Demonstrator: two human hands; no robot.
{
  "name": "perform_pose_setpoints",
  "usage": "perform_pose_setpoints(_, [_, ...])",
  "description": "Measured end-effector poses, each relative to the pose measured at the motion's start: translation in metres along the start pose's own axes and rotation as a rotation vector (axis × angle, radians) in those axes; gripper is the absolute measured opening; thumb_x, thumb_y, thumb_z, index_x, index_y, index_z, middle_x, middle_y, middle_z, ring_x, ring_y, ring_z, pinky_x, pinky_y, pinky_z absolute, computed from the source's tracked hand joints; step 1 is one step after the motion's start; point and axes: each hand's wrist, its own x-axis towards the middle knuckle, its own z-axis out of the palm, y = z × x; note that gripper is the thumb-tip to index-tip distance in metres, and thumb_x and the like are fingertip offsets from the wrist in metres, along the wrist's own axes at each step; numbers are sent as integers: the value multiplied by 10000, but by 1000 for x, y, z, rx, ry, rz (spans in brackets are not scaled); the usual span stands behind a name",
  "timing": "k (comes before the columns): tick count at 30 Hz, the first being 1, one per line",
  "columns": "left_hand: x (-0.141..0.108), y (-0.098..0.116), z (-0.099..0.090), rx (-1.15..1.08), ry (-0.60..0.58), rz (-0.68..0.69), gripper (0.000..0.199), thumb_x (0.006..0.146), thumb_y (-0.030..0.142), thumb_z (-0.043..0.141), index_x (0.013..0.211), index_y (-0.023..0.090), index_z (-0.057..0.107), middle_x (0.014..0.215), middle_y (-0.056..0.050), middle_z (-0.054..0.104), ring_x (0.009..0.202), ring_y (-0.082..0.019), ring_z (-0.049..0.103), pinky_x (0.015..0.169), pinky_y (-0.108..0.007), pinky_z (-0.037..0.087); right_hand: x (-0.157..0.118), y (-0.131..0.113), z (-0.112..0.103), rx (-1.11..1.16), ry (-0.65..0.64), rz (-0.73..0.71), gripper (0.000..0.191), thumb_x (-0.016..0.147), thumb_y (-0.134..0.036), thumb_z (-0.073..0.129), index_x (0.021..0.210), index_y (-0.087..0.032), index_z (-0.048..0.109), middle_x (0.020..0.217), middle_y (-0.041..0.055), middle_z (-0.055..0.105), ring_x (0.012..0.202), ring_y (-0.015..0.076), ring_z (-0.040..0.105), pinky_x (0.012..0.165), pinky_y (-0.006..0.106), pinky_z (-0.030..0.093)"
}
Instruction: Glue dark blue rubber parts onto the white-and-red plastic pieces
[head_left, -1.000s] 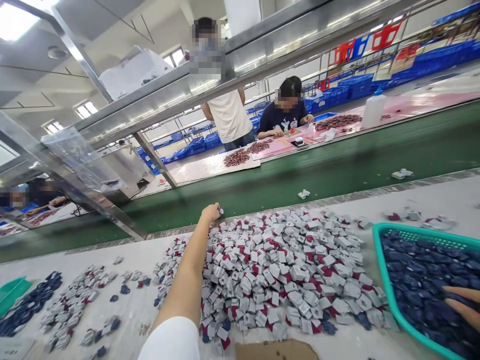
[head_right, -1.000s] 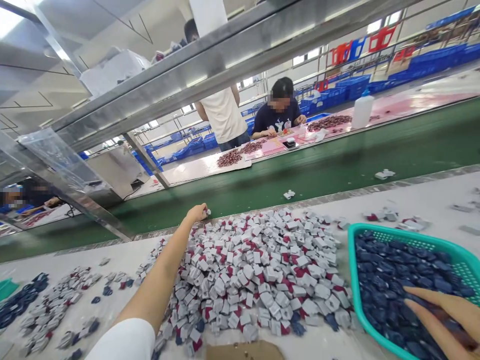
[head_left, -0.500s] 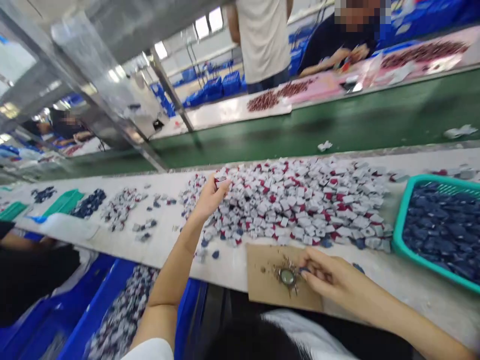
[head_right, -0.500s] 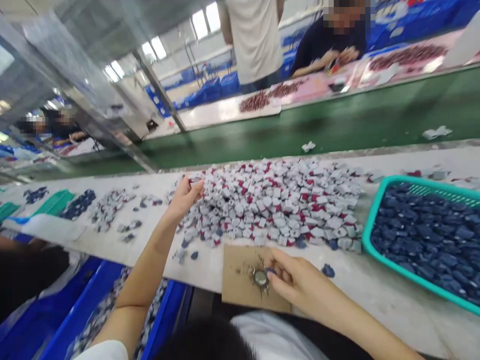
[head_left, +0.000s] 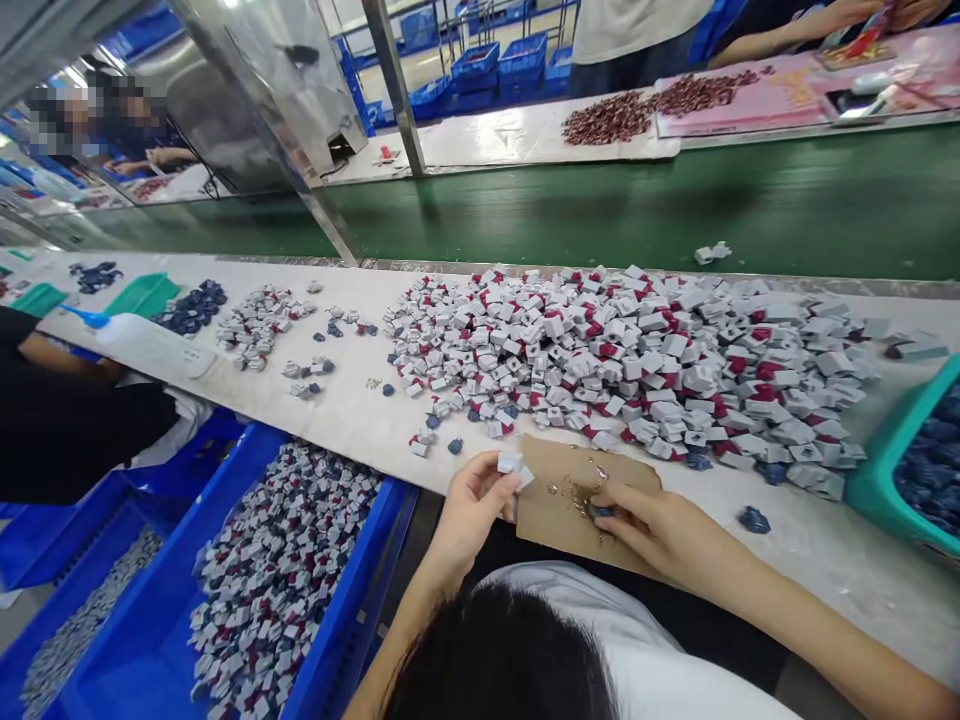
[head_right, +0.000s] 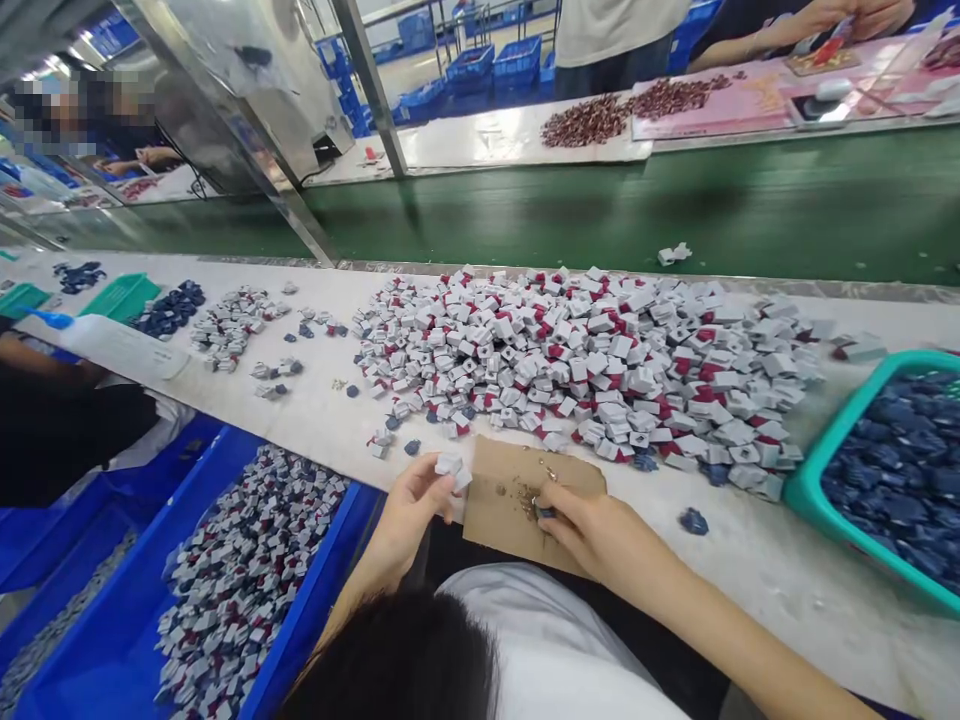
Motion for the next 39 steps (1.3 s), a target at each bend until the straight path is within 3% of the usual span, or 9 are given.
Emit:
perform_pose_setpoints(9, [4, -9, 17, -37, -107, -120, 396, 617, 364, 810, 907, 133, 669, 858, -63, 697, 755, -149, 622, 484, -167, 448, -4, 5, 10, -11, 74, 51, 253, 931, -360, 350, 893, -218, 556, 817, 62, 667, 690, 220, 637, 564, 286, 438])
perform_pose_setpoints(14, [4, -10, 22, -45, -118, -117, 377, 626, 334, 811, 904, 130, 659, 857, -65, 702, 763, -142, 630, 474, -147, 439, -5, 4, 6, 43, 76, 28, 236, 924, -357, 374, 893, -219, 563, 742, 33, 653, 607, 192, 623, 526, 274, 443])
perform_pose_setpoints(19, [3, -10, 28, -3, -179, -99, 377, 630, 328, 807, 918, 132, 662, 878, -67, 701, 737, -132, 617, 482, -152, 455, -9, -12, -10, 401, 320, 81, 291, 914, -449, 486, 1054, -203, 556, 874, 60, 664, 750, 178, 656, 596, 249, 531])
perform_pose_setpoints(21, [2, -10, 30, 12, -202, -96, 393, 621, 337, 810, 921, 132, 662, 871, -63, 696, 719, -131, 609, 477, -158, 457, -11, -23, -17, 509, 352, 74, 291, 901, -448, 529, 1059, -206, 562, 909, 64, 663, 804, 181, 660, 618, 240, 544])
perform_pose_setpoints(24, [1, -7, 34, 26, -223, -92, 407, 610, 347, 814, 916, 129, 658, 827, -47, 679, 675, -121, 591, 470, -165, 453, -11, -37, -24, 538, 359, 21, 259, 896, -437, 547, 1002, -203, 584, 858, 51, 670, 698, 151, 652, 565, 212, 531])
perform_pose_setpoints(29, [0, -2, 36, 50, -278, -56, 346, 652, 306, 791, 922, 140, 651, 800, -23, 661, 649, -94, 565, 502, -168, 455, -4, -44, -31, 471, 324, -73, 192, 918, -362, 521, 982, -200, 600, 815, 31, 669, 644, 120, 622, 545, 187, 507])
perform_pose_setpoints(36, [0, 0, 35, 80, -344, 45, 309, 671, 281, 776, 900, 133, 630, 798, -29, 652, 727, -105, 585, 680, -206, 477, -2, -35, -42, 352, 134, -122, 201, 937, -351, 489, 955, -179, 592, 714, 9, 615, 578, 106, 556, 531, 199, 458])
perform_pose_setpoints(39, [0, -4, 38, 63, -363, 42, 315, 697, 323, 747, 891, 145, 573, 753, 1, 587, 646, -79, 541, 603, -187, 464, 1, -34, -39, 415, 76, -106, 217, 940, -378, 487, 955, -181, 576, 729, 9, 626, 573, 105, 558, 532, 203, 452])
